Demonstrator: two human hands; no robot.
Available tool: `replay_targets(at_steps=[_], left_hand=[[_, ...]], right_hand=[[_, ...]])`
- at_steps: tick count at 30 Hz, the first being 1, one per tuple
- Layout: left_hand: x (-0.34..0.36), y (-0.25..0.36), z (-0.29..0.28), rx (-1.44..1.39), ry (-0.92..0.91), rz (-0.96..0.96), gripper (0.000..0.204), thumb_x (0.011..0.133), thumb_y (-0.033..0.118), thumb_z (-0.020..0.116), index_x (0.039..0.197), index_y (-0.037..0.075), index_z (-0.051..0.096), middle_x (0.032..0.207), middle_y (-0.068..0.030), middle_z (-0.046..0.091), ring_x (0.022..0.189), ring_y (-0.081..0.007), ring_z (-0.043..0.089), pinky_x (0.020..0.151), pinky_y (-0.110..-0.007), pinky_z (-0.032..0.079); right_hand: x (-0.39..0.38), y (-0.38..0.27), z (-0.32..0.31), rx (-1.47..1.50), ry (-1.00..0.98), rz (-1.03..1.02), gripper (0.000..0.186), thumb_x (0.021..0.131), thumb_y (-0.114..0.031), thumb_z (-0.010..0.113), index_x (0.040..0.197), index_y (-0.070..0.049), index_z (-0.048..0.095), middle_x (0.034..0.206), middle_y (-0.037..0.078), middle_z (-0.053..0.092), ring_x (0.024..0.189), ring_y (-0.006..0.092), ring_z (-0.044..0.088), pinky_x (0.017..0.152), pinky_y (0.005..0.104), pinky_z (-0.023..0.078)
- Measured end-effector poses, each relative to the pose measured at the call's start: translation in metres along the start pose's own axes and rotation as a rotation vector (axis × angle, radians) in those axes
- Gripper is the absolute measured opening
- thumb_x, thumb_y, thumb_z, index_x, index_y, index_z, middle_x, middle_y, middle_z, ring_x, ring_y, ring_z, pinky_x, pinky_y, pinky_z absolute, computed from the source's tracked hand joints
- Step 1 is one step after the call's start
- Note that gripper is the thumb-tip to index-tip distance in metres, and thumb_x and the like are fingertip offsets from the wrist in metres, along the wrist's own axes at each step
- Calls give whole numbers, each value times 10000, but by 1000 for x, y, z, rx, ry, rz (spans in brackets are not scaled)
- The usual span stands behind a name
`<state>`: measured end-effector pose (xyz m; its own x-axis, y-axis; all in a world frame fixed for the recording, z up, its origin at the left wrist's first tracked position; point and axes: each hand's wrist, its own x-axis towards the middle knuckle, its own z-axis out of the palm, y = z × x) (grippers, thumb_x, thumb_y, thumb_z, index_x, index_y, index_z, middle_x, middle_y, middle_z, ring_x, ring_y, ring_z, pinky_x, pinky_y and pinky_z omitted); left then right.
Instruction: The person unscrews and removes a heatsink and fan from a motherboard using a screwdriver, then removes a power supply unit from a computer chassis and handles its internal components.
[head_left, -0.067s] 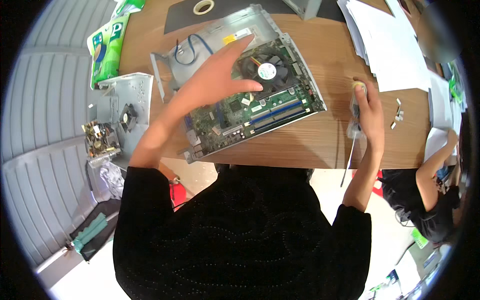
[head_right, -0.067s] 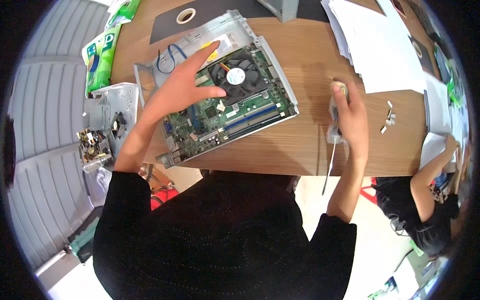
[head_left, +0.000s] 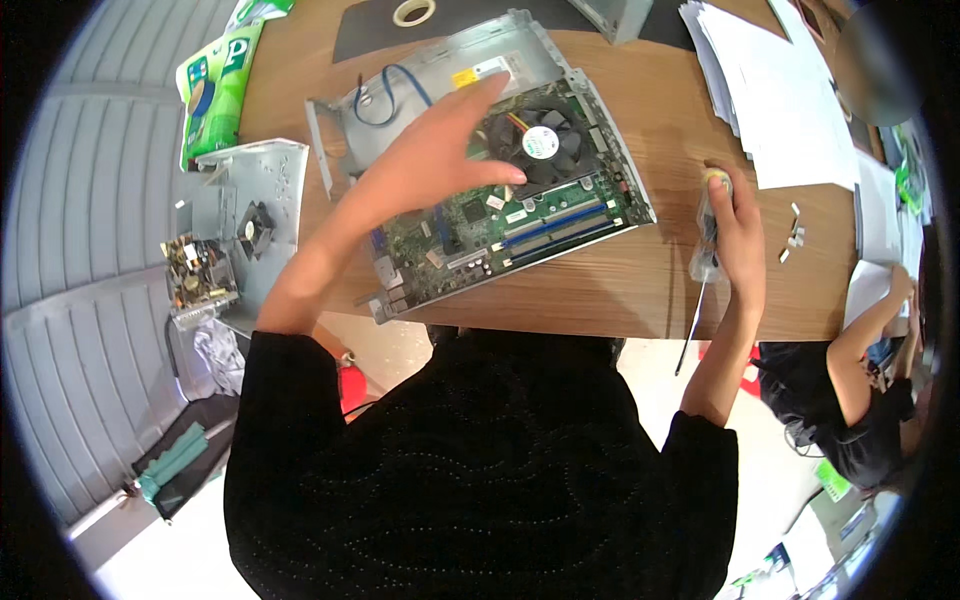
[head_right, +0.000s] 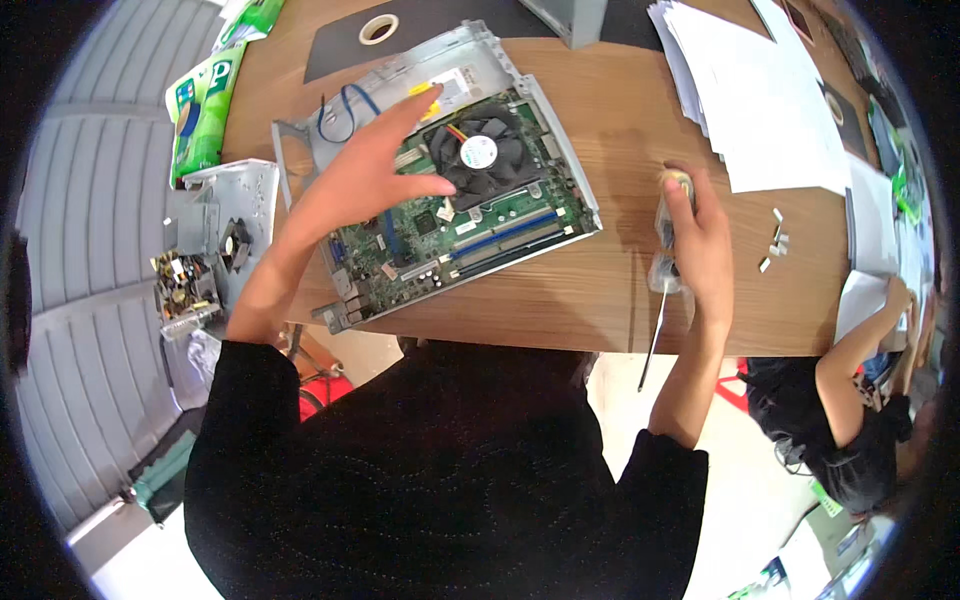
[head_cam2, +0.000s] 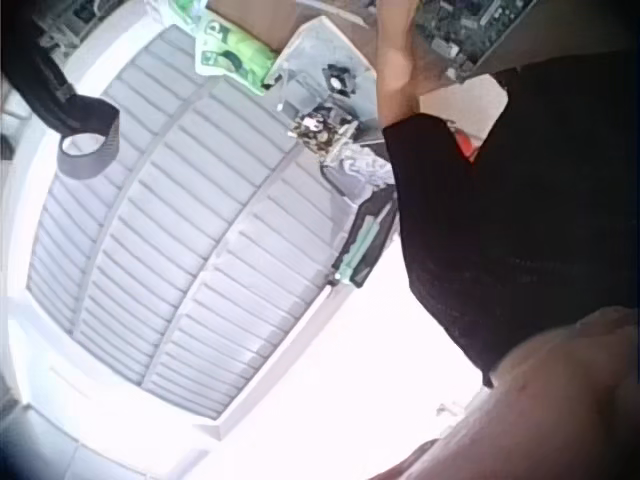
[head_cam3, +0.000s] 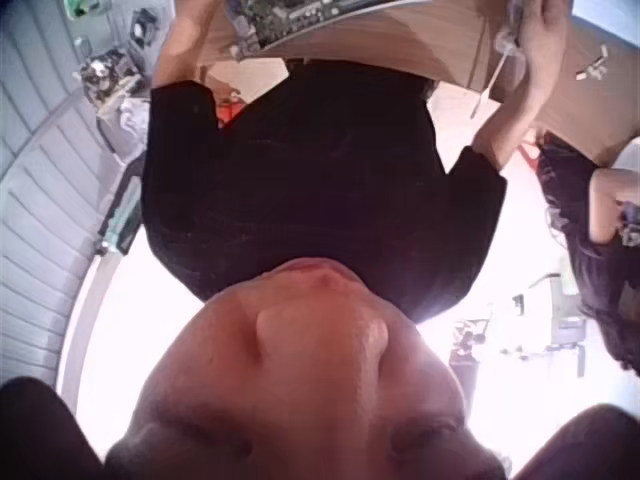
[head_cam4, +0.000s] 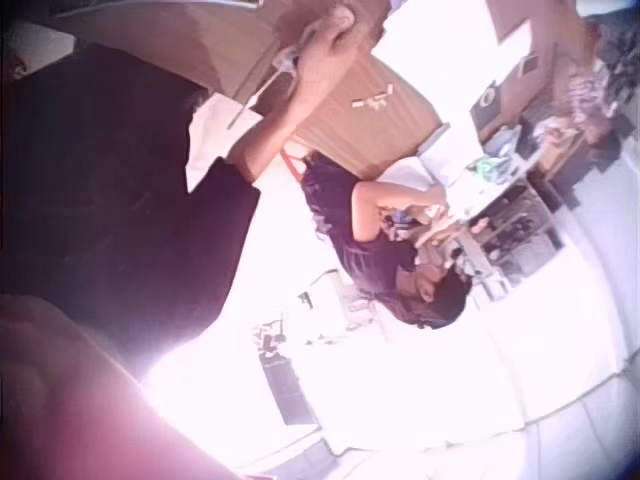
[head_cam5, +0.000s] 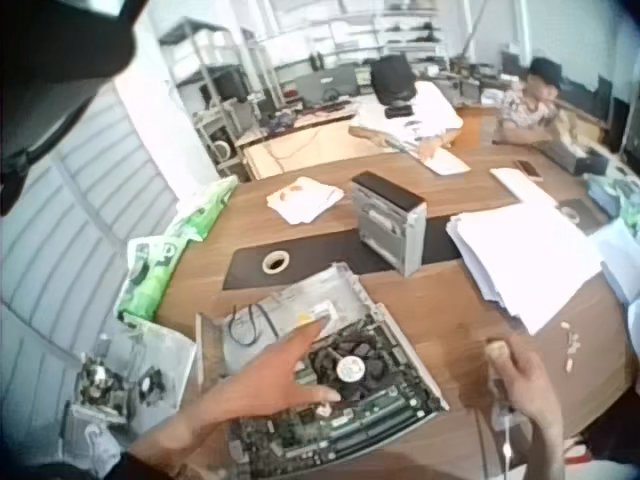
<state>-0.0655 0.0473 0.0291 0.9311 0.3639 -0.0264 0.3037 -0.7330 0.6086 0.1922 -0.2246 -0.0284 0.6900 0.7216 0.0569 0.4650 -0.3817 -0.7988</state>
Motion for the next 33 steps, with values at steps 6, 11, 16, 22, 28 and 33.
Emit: replay_targets(at_steps=[6, 11, 16, 22, 28, 33], left_hand=[[-12, -23, 14, 25, -2, 135, 1001, 817, 396, 829, 1552, -52, 318, 1503, -302, 469, 1398, -423, 470, 1154, -424, 393], [-14, -54, -5, -27, 71, 145, 874, 852, 290, 802, 1552, 2, 364, 1512, -241, 494, 1333, -409, 544, 1110, -436, 438], [-30, -52, -7, -89, -42, 178, 717, 929, 212, 714, 1550, 45, 395, 1509, -219, 508, 1333, -396, 541, 1107, -459, 437], [-109, -30, -14, -370, 476, 48, 555, 961, 171, 691, 1470, 34, 516, 1427, -189, 593, 1314, -314, 573, 1097, -413, 455], [-227, -41, 30, -446, 909, -322, 321, 969, 163, 682, 1266, 41, 682, 1259, -144, 697, 1108, -252, 682, 897, -373, 557], [-282, -64, 63, -297, 1050, -606, 320, 963, 155, 673, 1253, 21, 675, 1226, -156, 703, 1062, -247, 693, 850, -374, 562]], right_hand=[[-12, -53, 2, 114, 4, 46, 317, 1064, -259, 522, 1269, -42, 628, 824, 0, 547, 748, 78, 465, 672, 245, 392], [-32, -90, -1, 269, -170, 60, 370, 1075, -280, 502, 1356, -51, 576, 803, 13, 576, 726, 69, 506, 639, 229, 397], [-37, -96, 20, 254, -287, -15, 374, 1079, -271, 495, 1377, -55, 560, 861, 8, 596, 736, 70, 513, 648, 221, 405], [-45, -86, 37, 342, -314, -24, 375, 1075, -263, 491, 1374, -52, 573, 912, 6, 612, 745, 68, 515, 658, 221, 415], [-61, -60, 51, 395, -469, -34, 380, 1060, -306, 527, 1335, -54, 601, 947, 21, 607, 733, 80, 540, 631, 235, 426], [-76, -45, 68, 377, -666, -26, 385, 1045, -325, 551, 1295, -37, 605, 892, 26, 591, 728, 95, 545, 627, 246, 432]])
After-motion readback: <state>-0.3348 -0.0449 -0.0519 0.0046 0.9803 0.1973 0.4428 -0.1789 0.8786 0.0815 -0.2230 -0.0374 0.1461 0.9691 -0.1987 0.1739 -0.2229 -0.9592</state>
